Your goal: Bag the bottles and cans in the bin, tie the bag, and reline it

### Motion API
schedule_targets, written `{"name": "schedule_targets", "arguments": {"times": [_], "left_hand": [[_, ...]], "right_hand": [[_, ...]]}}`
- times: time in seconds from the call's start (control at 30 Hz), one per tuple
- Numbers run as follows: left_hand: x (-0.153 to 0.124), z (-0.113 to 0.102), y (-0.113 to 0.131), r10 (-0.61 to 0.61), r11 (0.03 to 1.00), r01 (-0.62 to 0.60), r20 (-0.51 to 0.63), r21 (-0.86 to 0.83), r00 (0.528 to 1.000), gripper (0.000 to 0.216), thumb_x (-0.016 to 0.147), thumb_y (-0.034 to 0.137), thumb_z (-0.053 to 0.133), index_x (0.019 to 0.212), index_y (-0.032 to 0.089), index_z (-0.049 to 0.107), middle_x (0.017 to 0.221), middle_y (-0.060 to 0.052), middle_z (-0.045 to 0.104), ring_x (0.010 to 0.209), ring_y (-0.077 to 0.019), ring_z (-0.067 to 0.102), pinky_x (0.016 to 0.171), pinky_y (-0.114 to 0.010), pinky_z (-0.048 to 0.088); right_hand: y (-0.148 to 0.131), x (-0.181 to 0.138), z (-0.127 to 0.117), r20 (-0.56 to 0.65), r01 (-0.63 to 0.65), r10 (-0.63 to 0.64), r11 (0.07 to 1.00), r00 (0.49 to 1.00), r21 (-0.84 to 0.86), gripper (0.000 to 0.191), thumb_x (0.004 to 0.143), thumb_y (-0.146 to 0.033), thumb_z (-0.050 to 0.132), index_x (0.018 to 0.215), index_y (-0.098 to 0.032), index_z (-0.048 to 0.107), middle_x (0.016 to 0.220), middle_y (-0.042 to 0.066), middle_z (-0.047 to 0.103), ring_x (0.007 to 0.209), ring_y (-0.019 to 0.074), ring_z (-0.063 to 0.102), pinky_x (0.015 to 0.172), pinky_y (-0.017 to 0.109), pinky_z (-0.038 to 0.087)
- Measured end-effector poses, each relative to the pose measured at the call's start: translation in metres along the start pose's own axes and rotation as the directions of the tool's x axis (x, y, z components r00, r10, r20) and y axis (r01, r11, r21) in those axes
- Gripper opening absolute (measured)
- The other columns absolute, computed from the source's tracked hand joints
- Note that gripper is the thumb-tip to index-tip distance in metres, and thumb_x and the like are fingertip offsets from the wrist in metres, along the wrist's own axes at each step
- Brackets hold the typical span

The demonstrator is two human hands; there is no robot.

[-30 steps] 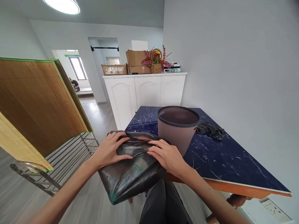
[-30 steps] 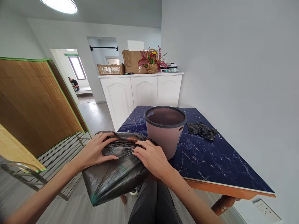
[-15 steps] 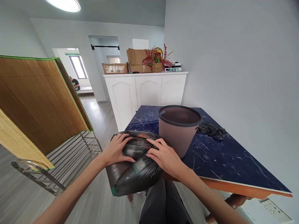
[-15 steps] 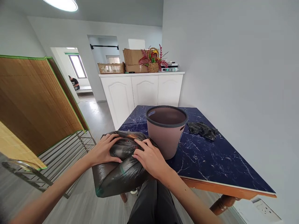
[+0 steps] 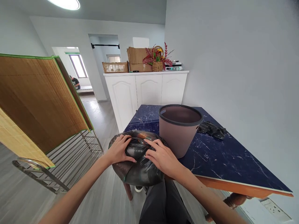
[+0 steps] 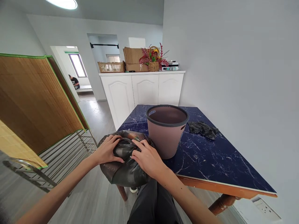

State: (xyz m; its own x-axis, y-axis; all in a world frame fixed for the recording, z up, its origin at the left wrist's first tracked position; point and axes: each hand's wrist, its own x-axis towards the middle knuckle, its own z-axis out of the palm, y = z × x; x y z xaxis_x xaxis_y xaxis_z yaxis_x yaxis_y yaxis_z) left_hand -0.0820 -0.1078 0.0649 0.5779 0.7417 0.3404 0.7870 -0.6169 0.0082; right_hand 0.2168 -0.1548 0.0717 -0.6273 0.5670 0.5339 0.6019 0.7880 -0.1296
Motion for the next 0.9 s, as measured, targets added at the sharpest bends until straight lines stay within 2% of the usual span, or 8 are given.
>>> {"name": "schedule_targets", "arguments": {"times": [0.47,0.63,0.9], "left_hand": [[0.0012,0.0038,-0.0029,0.008,1.0,-0.008,0.031,0.011,1.0,0.1,0.07,0.091,0.072,0.133,0.014,0.067,0.137,-0.021,0.064,0.118,-0.0404,0.058,0.107,-0.06,0.048],[0.0004,0.0047,-0.0039,0.01,1.0,-0.01,-0.001,-0.015,1.0,0.095,0.068,0.088,0.077,0.132,0.019,0.07,0.132,-0.017,0.067,0.115,-0.0385,0.06,0.104,-0.057,0.05],[0.0005,0.0018,-0.0023,-0.01,0.999,0.01,0.019,-0.05,1.0,0.093,0.069,0.087,0.078,0.132,0.019,0.069,0.134,-0.018,0.067,0.119,-0.0393,0.059,0.107,-0.057,0.047]], "right_hand": [[-0.0013,0.0029,0.0014,0.018,0.012,-0.012,1.0,1.0,-0.009,0.017,0.107,-0.029,0.062,0.097,-0.023,0.074,0.156,0.008,0.06,0.124,0.0323,0.059,0.084,0.046,0.067],[-0.0015,0.0037,0.002,0.016,0.016,-0.015,1.0,1.0,-0.005,0.018,0.107,-0.028,0.061,0.097,-0.023,0.074,0.154,0.009,0.062,0.125,0.0324,0.059,0.085,0.047,0.067],[-0.0009,0.0024,0.0018,0.025,-0.007,0.006,0.999,1.0,0.048,0.02,0.108,-0.029,0.059,0.097,-0.023,0.075,0.157,0.009,0.06,0.125,0.0325,0.06,0.089,0.047,0.064]]}}
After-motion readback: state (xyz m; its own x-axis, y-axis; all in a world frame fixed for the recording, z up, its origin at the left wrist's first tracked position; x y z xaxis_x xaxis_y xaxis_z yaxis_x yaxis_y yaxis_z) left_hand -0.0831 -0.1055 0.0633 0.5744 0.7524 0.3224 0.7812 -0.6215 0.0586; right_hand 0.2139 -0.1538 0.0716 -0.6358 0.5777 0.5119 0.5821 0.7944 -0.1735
